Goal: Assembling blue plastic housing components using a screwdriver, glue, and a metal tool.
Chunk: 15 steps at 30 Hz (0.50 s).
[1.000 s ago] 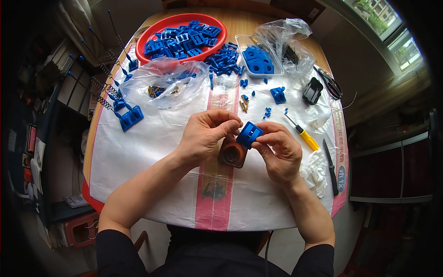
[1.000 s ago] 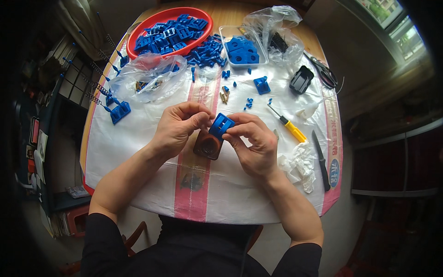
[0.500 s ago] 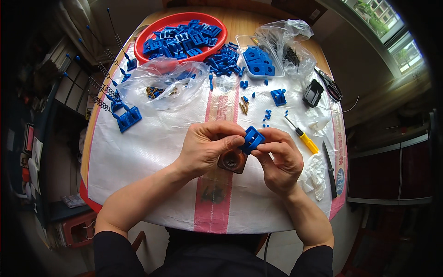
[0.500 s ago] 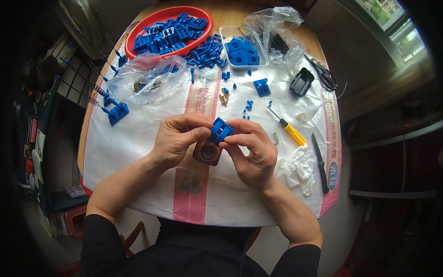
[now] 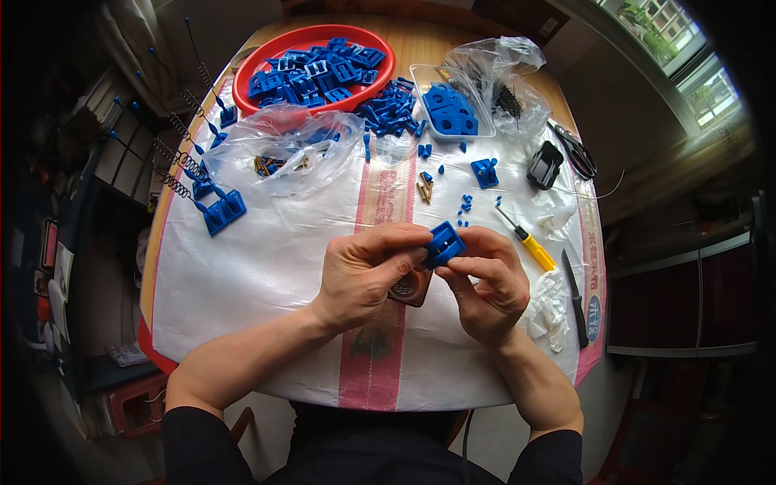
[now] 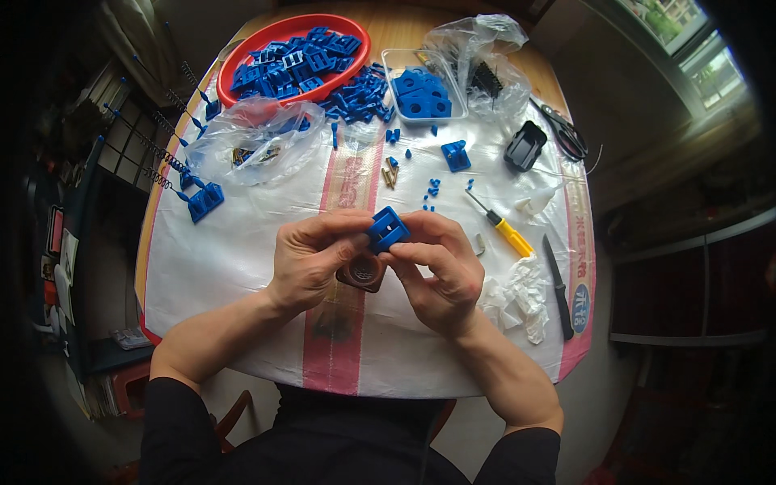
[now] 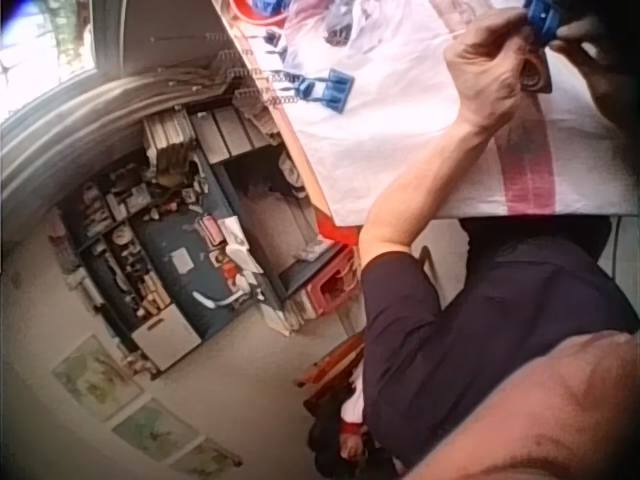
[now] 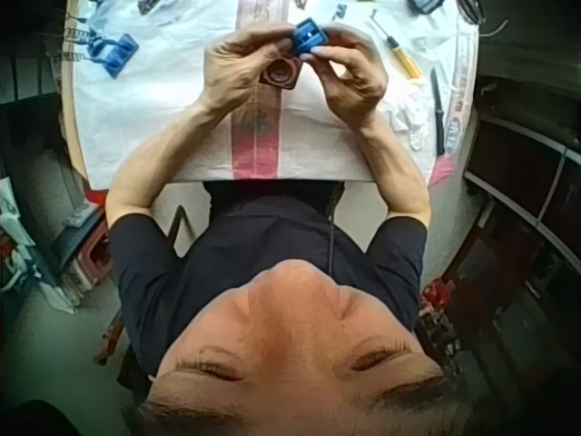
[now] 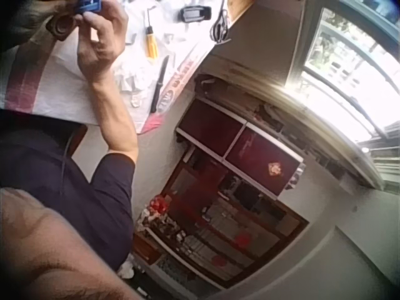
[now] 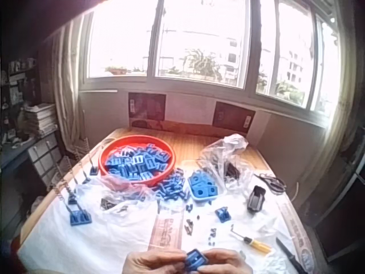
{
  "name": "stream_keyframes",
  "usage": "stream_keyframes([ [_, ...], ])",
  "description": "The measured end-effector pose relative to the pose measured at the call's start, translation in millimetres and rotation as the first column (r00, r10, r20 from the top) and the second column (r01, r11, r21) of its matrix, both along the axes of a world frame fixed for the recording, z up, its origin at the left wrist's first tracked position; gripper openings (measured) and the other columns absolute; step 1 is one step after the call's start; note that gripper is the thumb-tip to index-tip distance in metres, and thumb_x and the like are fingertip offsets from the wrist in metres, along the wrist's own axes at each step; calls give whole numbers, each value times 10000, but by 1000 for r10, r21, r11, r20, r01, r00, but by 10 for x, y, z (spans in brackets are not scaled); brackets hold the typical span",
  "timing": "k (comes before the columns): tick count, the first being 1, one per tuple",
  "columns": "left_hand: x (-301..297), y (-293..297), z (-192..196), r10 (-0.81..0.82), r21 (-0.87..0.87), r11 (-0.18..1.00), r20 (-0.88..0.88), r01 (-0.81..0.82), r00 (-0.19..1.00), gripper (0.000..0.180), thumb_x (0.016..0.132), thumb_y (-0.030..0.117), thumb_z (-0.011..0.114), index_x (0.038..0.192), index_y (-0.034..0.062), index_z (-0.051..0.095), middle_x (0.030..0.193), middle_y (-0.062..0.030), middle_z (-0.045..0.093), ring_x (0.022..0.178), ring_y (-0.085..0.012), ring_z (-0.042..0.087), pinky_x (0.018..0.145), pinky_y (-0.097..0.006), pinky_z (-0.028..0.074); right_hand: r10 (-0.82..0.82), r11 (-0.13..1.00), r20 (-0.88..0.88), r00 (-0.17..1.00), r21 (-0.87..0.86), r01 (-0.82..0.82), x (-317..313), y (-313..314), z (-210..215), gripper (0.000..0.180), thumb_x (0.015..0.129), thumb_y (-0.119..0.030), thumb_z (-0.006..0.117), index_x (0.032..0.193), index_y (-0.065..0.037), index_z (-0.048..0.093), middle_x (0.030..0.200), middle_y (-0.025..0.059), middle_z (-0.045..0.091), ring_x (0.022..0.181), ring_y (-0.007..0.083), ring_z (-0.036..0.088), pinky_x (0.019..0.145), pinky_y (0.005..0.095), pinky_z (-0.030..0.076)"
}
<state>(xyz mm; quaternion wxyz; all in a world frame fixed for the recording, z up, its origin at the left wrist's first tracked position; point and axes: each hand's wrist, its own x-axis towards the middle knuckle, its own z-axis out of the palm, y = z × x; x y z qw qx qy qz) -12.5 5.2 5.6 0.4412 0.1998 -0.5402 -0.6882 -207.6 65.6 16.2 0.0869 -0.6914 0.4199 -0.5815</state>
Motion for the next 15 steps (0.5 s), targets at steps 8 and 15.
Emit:
stream_keyframes([
  [8, -51, 7, -70, 32, -93, 995, -81, -39, 996, 231, 976, -79, 675, 1198, -23, 711, 1246, -134, 692, 1090, -183, 704, 962, -318, 588, -18, 1000, -9, 1000, 9, 18, 4, 6, -6, 281, 789, 31, 879, 1018, -47, 736, 1172, 180, 710, 1050, 265, 735, 833, 335, 634],
  [15, -50, 0, -80, 28, -25, 999, -106, -31, 994, 253, 964, -119, 655, 1196, -34, 709, 1245, -135, 663, 1104, -174, 690, 971, -293, 584, -88, 994, -61, 994, 54, 91, 46, 34, 27, 256, 799, 16, 871, 1011, -19, 733, 1229, 204, 707, 1066, 294, 733, 847, 354, 626],
])
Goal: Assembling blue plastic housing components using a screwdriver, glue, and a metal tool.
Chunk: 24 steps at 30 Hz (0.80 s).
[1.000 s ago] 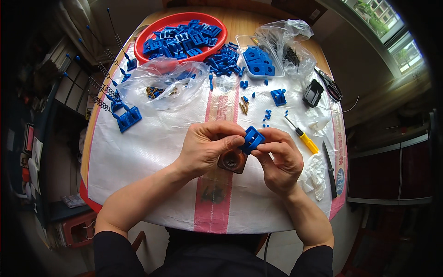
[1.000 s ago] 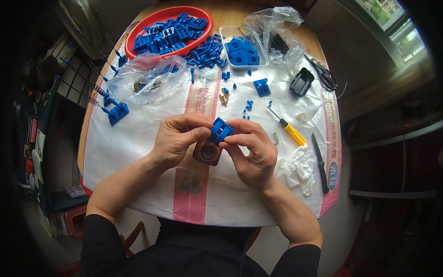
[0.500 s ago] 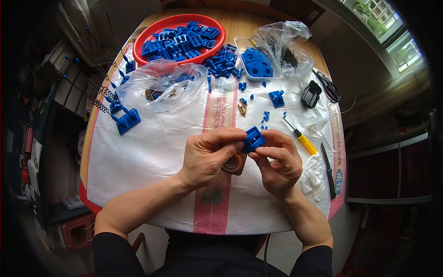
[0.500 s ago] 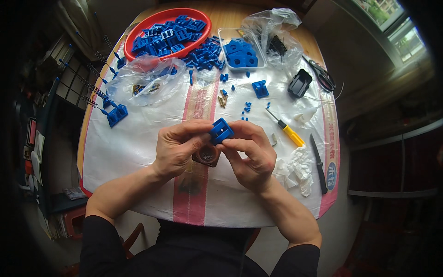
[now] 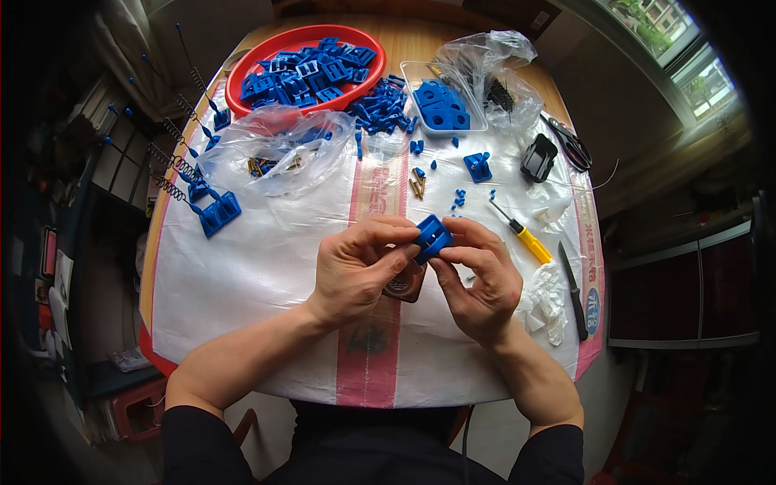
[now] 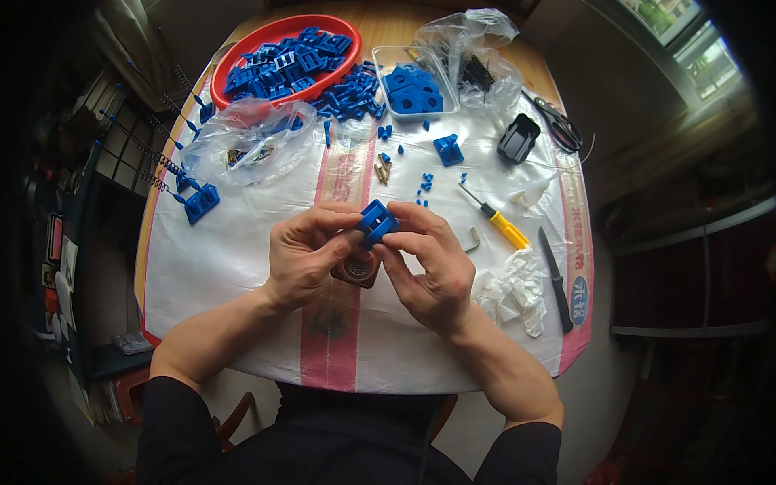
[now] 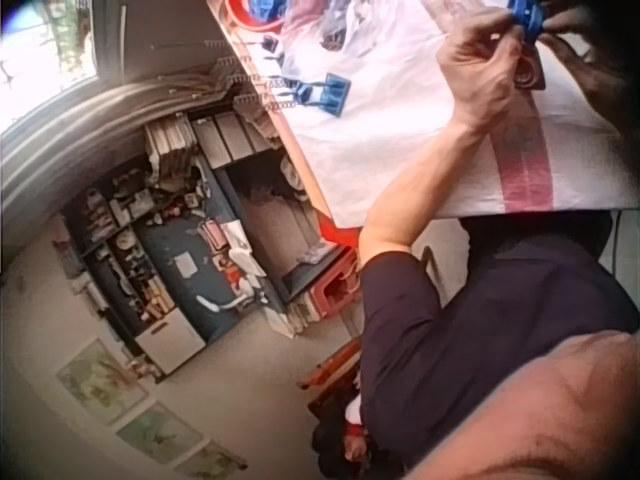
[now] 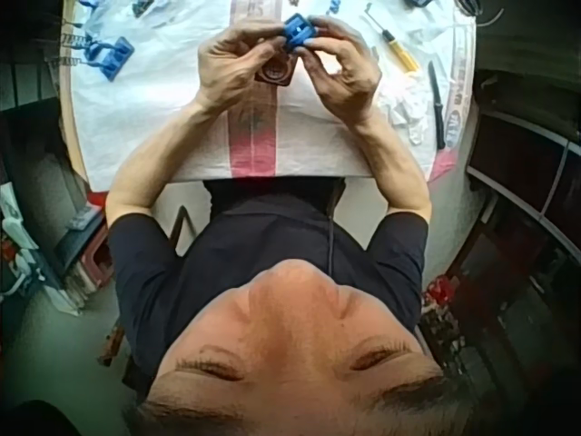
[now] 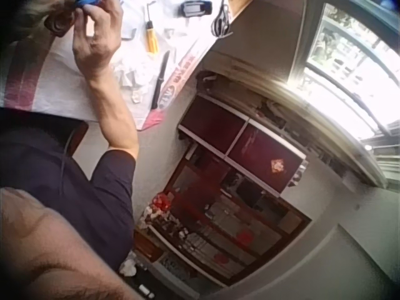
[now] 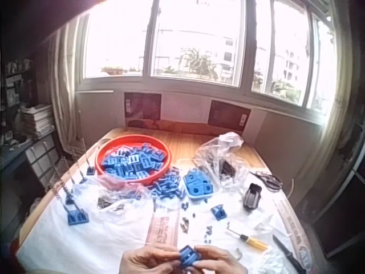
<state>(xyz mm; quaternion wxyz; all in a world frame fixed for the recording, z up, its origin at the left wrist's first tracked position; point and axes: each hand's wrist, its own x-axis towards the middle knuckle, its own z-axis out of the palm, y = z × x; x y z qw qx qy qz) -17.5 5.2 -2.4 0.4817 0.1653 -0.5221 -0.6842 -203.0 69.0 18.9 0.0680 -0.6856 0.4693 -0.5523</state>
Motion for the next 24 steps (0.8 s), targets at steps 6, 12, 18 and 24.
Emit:
stream_keyframes([
  [6, -23, 34, 8, 80, -63, 995, -9, -81, 997, 265, 955, -136, 643, 1190, -38, 715, 1243, -141, 666, 1112, -181, 692, 974, -296, 586, -44, 999, -86, 995, 2, 44, 16, 12, 46, 211, 834, 11, 841, 1010, -11, 727, 1254, 202, 695, 1003, 286, 743, 825, 356, 623],
  [12, -21, 33, -3, 107, -45, 993, 32, -105, 994, 258, 951, -135, 648, 1176, -38, 726, 1232, -141, 677, 1097, -183, 698, 955, -293, 592, -51, 999, -71, 996, -13, 51, 26, -15, 9, 219, 848, 5, 824, 1020, -5, 690, 1252, 205, 690, 961, 285, 746, 810, 359, 618],
  [18, -24, 52, 2, 121, -23, 993, 44, -120, 992, 240, 956, -118, 657, 1169, -36, 733, 1226, -136, 684, 1090, -176, 701, 947, -291, 595, -73, 997, -124, 990, -14, 72, 49, -4, 55, 203, 859, 14, 804, 1008, -1, 666, 1249, 216, 680, 947, 294, 743, 795, 363, 618],
  [24, -10, 46, 41, 117, -30, 993, 68, -116, 991, 233, 959, -91, 679, 1175, -29, 738, 1200, -123, 705, 1075, -160, 705, 938, -281, 595, -73, 997, -121, 990, -23, 70, 55, -11, 29, 192, 883, -49, 806, 991, 1, 656, 1222, 211, 679, 936, 296, 732, 778, 371, 611],
])
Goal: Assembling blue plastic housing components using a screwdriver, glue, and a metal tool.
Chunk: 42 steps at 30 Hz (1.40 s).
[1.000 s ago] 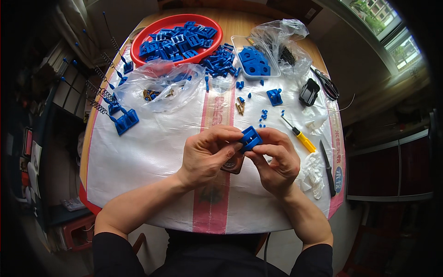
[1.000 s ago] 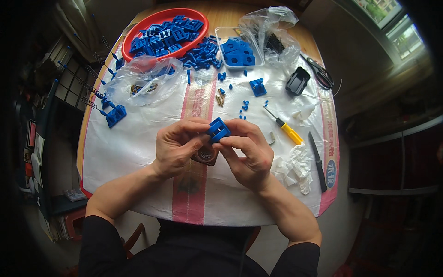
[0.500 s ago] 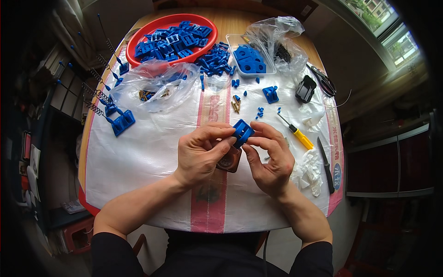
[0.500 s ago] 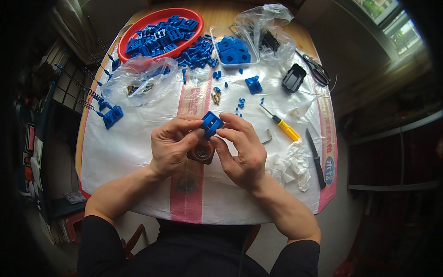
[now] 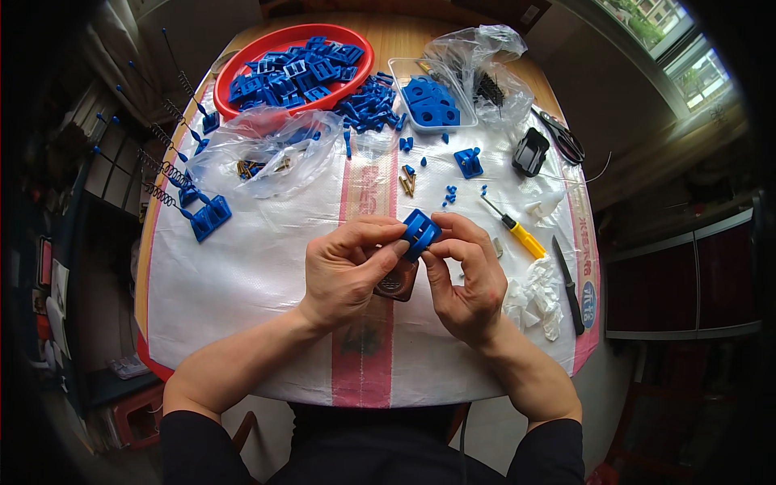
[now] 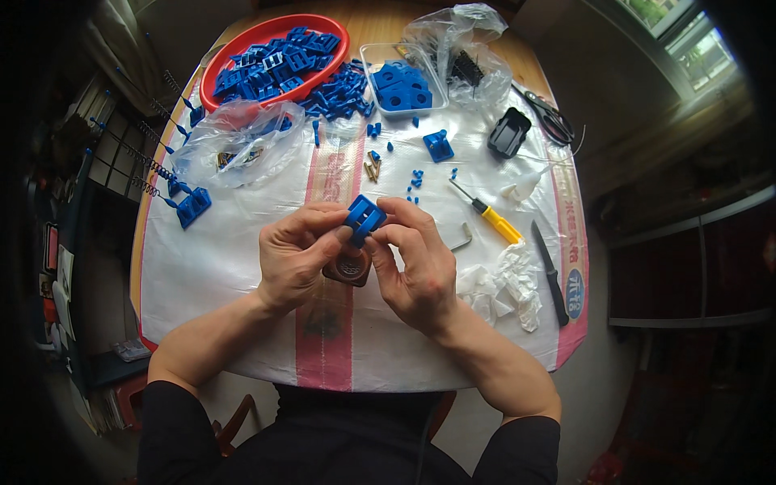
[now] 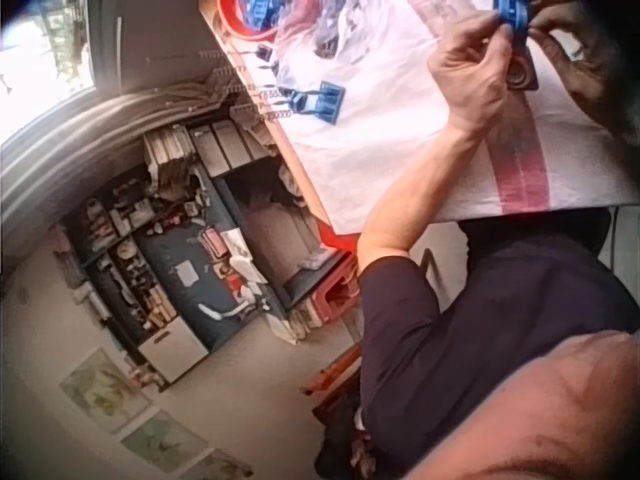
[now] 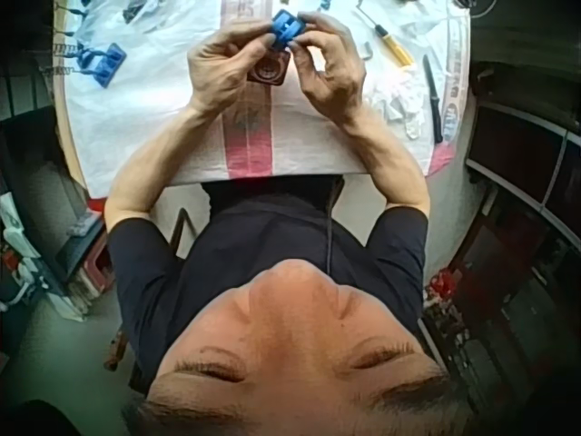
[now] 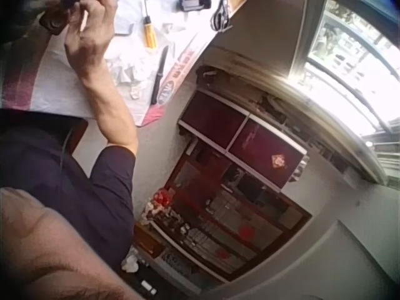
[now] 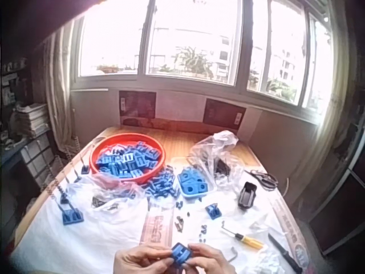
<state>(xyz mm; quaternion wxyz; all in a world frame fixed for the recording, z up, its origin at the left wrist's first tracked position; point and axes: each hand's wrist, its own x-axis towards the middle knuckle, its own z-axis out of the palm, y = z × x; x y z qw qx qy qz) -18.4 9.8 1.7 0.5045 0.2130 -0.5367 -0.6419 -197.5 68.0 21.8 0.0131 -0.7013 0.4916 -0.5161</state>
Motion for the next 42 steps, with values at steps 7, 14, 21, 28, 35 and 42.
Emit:
stream_keyframes([
  [7, 63, -184, 51, 20, 301, 953, 36, -30, 999, 208, 1002, 26, 703, 1197, -46, 720, 1065, -152, 767, 885, -179, 751, 804, -304, 643, -145, 989, -243, 959, -11, 146, -221, -19, 301, 245, 874, -201, 830, 922, -20, 674, 1003, 145, 697, 892, 334, 662, 769, 415, 533],
  [14, 99, -453, -123, 129, 508, 860, -117, -52, 985, 201, 1006, 19, 679, 1198, -42, 681, 1104, -154, 751, 952, -217, 746, 811, -314, 629, -370, 664, -539, 757, 417, 621, -1108, 102, 631, 200, 836, -138, 810, 969, -18, 721, 931, 141, 725, 918, 335, 680, 820, 440, 519],
  [21, 94, -447, -116, 101, 513, 857, -90, -41, 991, 204, 1009, 38, 685, 1198, -39, 684, 1112, -140, 750, 946, -191, 738, 792, -294, 617, -216, 554, -616, 758, 562, 615, -1258, -6, 379, 217, 857, -162, 775, 1005, -7, 743, 1006, 159, 750, 980, 338, 712, 880, 442, 543],
  [28, 94, -461, -113, 105, 526, 850, -102, -36, 989, 209, 1010, 44, 686, 1202, -40, 685, 1112, -138, 750, 937, -192, 737, 791, -291, 616, -352, 863, -325, 878, 250, 439, -910, -21, 423, 154, 897, -78, 753, 1031, -3, 737, 937, 163, 740, 826, 329, 724, 742, 406, 571],
  [35, 107, -464, -119, 110, 533, 845, -114, -33, 987, 219, 1013, 49, 683, 1212, -43, 672, 1104, -145, 748, 942, -206, 743, 792, -290, 612, 21, 997, -110, 994, 72, -13, -478, 26, 303, 329, 799, -53, 896, 1076, -38, 720, 896, 126, 729, 748, 223, 734, 613, 313, 581],
  [42, 98, -464, -118, 105, 521, 852, -78, -49, 991, 222, 1011, 50, 686, 1213, -42, 674, 1105, -139, 750, 945, -199, 742, 791, -288, 611, 38, 999, -142, 989, -27, -43, -413, -1, 248, 370, 770, -32, 914, 1072, -34, 702, 939, 126, 720, 779, 231, 736, 628, 324, 599],
])
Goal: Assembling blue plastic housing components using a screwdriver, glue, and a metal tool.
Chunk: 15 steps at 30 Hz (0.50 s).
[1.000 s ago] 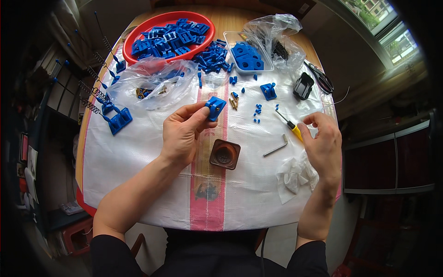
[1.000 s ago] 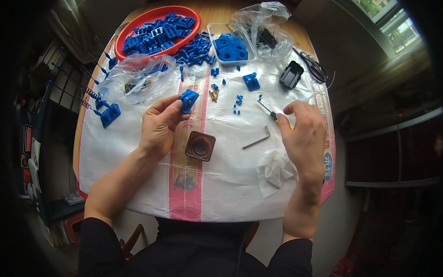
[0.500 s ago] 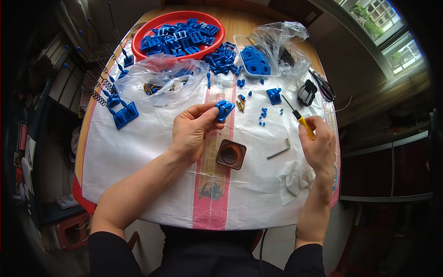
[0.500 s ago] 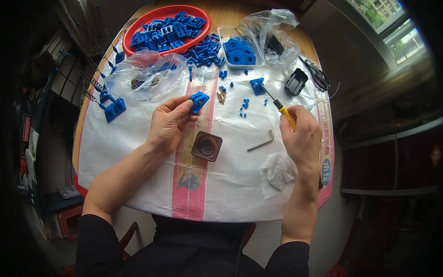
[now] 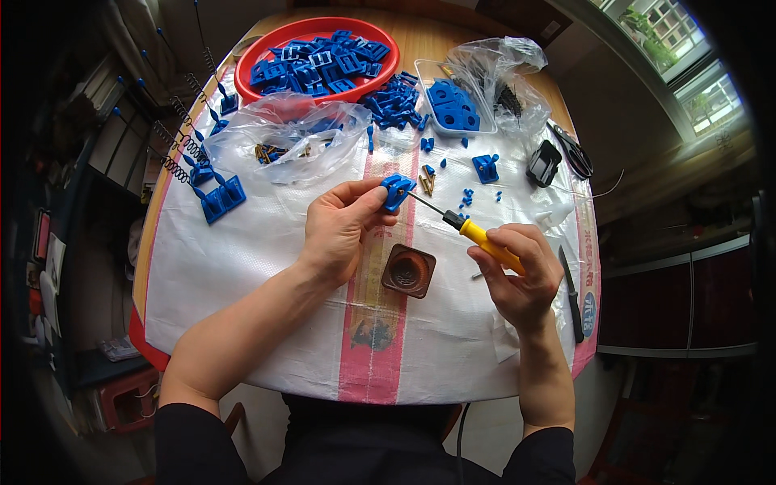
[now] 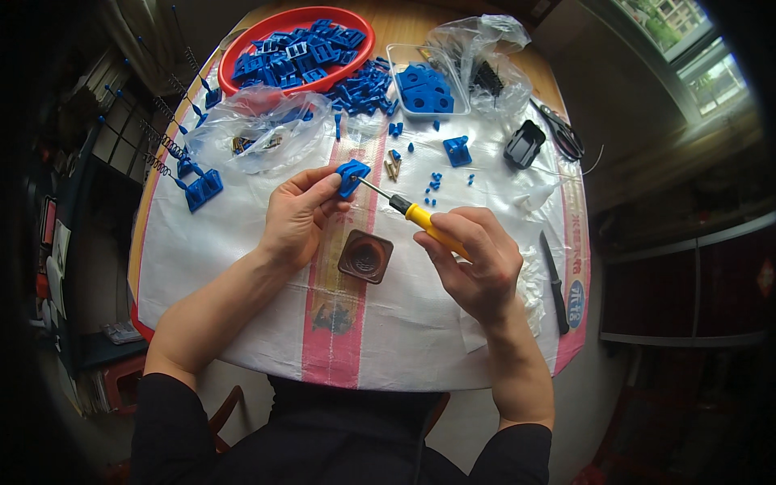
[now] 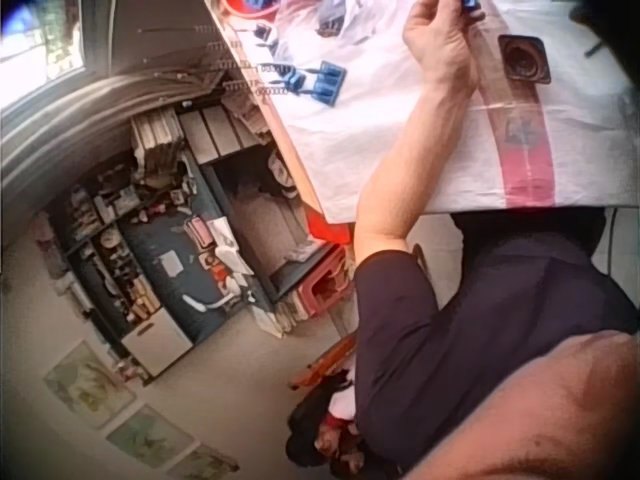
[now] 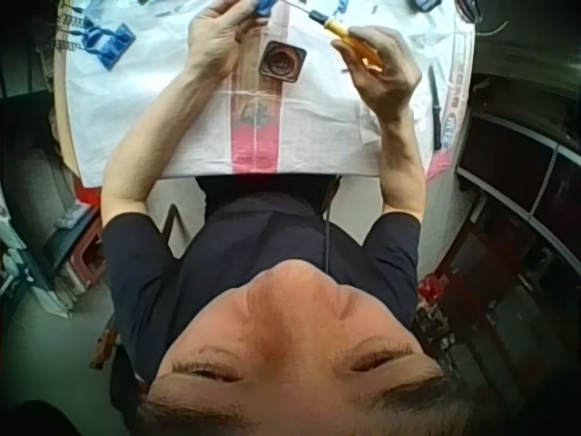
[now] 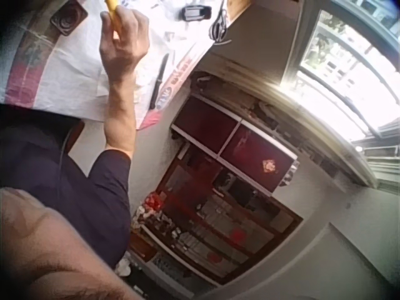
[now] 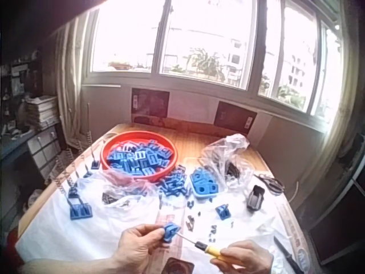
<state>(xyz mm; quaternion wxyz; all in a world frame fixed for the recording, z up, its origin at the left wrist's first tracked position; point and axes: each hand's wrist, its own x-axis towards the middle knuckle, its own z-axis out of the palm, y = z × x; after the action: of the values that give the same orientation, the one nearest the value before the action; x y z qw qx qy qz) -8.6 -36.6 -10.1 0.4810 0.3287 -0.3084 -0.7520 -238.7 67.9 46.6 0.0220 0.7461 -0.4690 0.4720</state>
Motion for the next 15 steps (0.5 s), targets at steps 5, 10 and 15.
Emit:
stream_keyframes([
  [5, -2, 9, -9, -12, 5, 1000, -3, 12, 1000, 219, 1006, 47, 693, 1206, -43, 682, 1102, -134, 752, 931, -187, 738, 787, -284, 611, -2, 1000, -7, 1000, -7, 2, -8, -8, -13, 362, 771, -26, 912, 1068, -39, 705, 932, 123, 716, 772, 227, 728, 632, 323, 596],
  [10, 4, 6, -9, -22, 0, 1000, -2, 22, 1000, 213, 1005, 44, 694, 1200, -42, 685, 1096, -132, 754, 920, -182, 737, 782, -279, 613, 1, 1000, -6, 1000, 20, -1, 14, -2, -14, 360, 771, -19, 908, 1070, -45, 710, 926, 120, 712, 768, 233, 721, 625, 326, 585],
  [15, 5, 9, -10, -12, 4, 1000, -5, 12, 1000, 210, 1005, 43, 694, 1196, -41, 686, 1094, -133, 754, 920, -181, 737, 779, -280, 616, 39, 999, -84, 996, -23, -41, 24, -14, 23, 357, 770, 22, 884, 1079, -45, 719, 922, 110, 695, 755, 215, 693, 599, 326, 561],
])
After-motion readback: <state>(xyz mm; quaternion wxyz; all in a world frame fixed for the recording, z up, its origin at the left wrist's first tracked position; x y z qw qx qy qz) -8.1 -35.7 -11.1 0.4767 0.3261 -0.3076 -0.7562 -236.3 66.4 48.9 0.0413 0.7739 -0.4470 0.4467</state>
